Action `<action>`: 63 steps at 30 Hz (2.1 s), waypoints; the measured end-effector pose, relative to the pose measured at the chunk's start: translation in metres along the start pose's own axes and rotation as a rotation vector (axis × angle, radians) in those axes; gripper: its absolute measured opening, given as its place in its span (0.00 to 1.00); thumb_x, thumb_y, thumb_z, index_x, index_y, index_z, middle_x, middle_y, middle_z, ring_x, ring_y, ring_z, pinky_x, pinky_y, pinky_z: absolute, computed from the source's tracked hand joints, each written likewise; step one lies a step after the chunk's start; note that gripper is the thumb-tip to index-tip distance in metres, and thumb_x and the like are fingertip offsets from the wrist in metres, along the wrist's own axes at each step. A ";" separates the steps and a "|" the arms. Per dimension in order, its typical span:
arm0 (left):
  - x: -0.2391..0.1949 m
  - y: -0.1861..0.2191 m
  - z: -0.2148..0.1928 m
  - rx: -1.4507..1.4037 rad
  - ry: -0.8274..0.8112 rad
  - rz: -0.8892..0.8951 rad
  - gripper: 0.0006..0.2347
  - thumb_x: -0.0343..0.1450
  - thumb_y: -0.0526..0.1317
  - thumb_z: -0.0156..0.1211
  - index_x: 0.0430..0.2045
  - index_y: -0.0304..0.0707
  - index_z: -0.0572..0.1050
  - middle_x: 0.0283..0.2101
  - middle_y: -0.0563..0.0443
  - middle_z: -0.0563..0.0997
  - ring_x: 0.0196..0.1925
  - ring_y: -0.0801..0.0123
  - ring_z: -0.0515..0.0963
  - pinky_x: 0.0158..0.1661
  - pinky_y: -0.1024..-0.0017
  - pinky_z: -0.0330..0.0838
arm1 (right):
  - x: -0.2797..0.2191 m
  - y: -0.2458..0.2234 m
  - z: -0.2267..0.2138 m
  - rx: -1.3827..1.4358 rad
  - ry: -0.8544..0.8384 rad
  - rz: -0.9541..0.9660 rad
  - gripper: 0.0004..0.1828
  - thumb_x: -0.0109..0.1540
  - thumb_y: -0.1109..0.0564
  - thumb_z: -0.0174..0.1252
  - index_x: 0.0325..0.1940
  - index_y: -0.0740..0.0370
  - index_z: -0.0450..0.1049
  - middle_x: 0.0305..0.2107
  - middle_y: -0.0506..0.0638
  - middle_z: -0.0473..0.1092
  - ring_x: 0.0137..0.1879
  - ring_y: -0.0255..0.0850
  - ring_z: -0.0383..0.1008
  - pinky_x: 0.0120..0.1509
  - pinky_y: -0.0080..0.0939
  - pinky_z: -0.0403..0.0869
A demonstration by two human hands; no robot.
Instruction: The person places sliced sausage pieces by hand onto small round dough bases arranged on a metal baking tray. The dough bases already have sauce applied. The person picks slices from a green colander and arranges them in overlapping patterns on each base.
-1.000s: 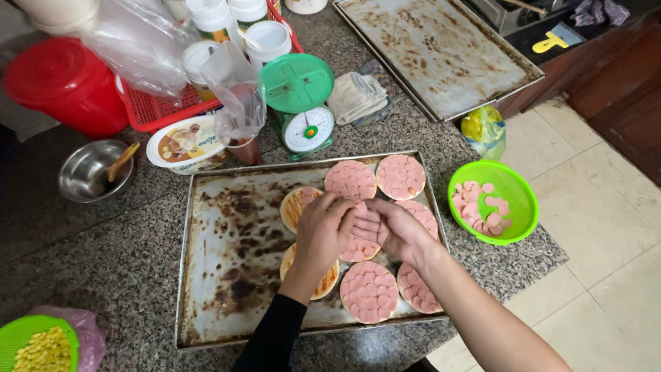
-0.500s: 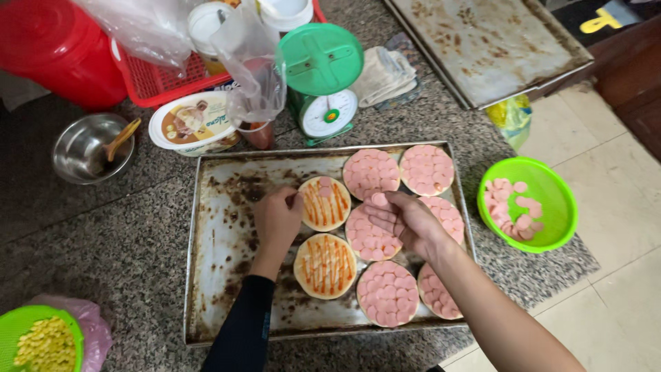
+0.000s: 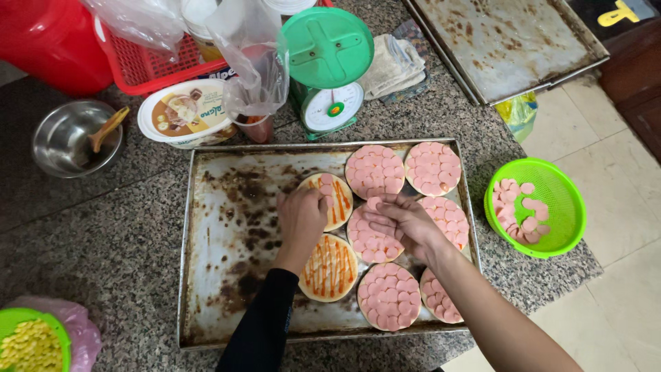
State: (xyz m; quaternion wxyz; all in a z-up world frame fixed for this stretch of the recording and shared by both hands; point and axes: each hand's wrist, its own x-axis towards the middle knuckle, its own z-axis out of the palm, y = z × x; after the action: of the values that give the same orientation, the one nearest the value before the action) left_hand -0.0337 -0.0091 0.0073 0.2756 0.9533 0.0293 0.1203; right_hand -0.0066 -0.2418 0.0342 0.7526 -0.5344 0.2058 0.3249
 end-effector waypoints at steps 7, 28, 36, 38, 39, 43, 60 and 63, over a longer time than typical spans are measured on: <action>0.002 0.003 -0.001 0.121 0.049 0.042 0.08 0.67 0.41 0.66 0.22 0.36 0.79 0.29 0.44 0.80 0.35 0.52 0.79 0.45 0.53 0.64 | -0.009 -0.005 0.011 0.026 0.013 0.014 0.13 0.68 0.61 0.51 0.55 0.68 0.69 0.48 0.63 0.77 0.56 0.51 0.80 0.63 0.47 0.78; -0.008 0.060 -0.055 -0.037 0.022 0.569 0.05 0.67 0.35 0.63 0.32 0.37 0.81 0.36 0.47 0.79 0.45 0.55 0.79 0.57 0.55 0.68 | -0.009 0.003 0.019 -0.022 -0.089 -0.059 0.11 0.68 0.57 0.55 0.52 0.66 0.73 0.43 0.54 0.76 0.47 0.43 0.79 0.56 0.44 0.79; -0.009 0.010 -0.054 -0.321 0.029 -0.034 0.05 0.68 0.37 0.65 0.25 0.35 0.81 0.31 0.44 0.82 0.30 0.56 0.83 0.35 0.60 0.75 | -0.003 0.007 0.003 -0.014 0.008 -0.051 0.13 0.66 0.59 0.56 0.53 0.68 0.73 0.43 0.56 0.79 0.49 0.44 0.80 0.58 0.42 0.79; -0.011 -0.006 -0.050 -0.224 0.048 -0.019 0.05 0.68 0.37 0.65 0.25 0.34 0.80 0.29 0.44 0.82 0.29 0.53 0.82 0.36 0.57 0.74 | -0.007 0.004 0.001 -0.008 0.026 -0.028 0.13 0.67 0.59 0.55 0.53 0.67 0.72 0.44 0.58 0.79 0.51 0.44 0.80 0.59 0.42 0.79; -0.013 -0.012 -0.046 -0.176 0.056 -0.011 0.05 0.67 0.37 0.65 0.25 0.33 0.80 0.28 0.44 0.83 0.28 0.52 0.81 0.37 0.56 0.73 | -0.008 0.003 0.002 -0.007 0.021 -0.022 0.12 0.67 0.59 0.55 0.53 0.67 0.72 0.44 0.58 0.79 0.51 0.44 0.80 0.59 0.42 0.79; -0.018 -0.013 -0.020 -0.227 -0.053 -0.033 0.06 0.67 0.39 0.65 0.27 0.36 0.82 0.29 0.43 0.82 0.32 0.50 0.81 0.38 0.57 0.71 | -0.010 0.003 0.003 -0.031 0.022 -0.013 0.12 0.66 0.61 0.54 0.54 0.67 0.72 0.46 0.58 0.78 0.52 0.45 0.81 0.59 0.42 0.80; -0.017 0.002 -0.002 0.136 -0.008 0.050 0.07 0.63 0.40 0.68 0.25 0.35 0.81 0.29 0.45 0.80 0.37 0.53 0.79 0.45 0.55 0.62 | -0.002 0.012 0.001 -0.065 0.014 0.001 0.14 0.67 0.63 0.52 0.56 0.67 0.68 0.47 0.59 0.77 0.52 0.48 0.81 0.55 0.43 0.80; -0.013 0.009 -0.013 0.193 -0.013 0.047 0.06 0.66 0.40 0.67 0.24 0.35 0.80 0.30 0.45 0.80 0.37 0.54 0.79 0.45 0.55 0.62 | -0.003 0.012 0.006 -0.044 0.000 0.002 0.14 0.68 0.60 0.50 0.57 0.67 0.68 0.46 0.61 0.77 0.52 0.49 0.81 0.56 0.44 0.81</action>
State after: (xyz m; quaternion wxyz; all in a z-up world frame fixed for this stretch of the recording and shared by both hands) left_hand -0.0493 -0.0112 0.0203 0.1796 0.9766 0.0168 0.1171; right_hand -0.0172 -0.2347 0.0300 0.7403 -0.5509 0.1991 0.3299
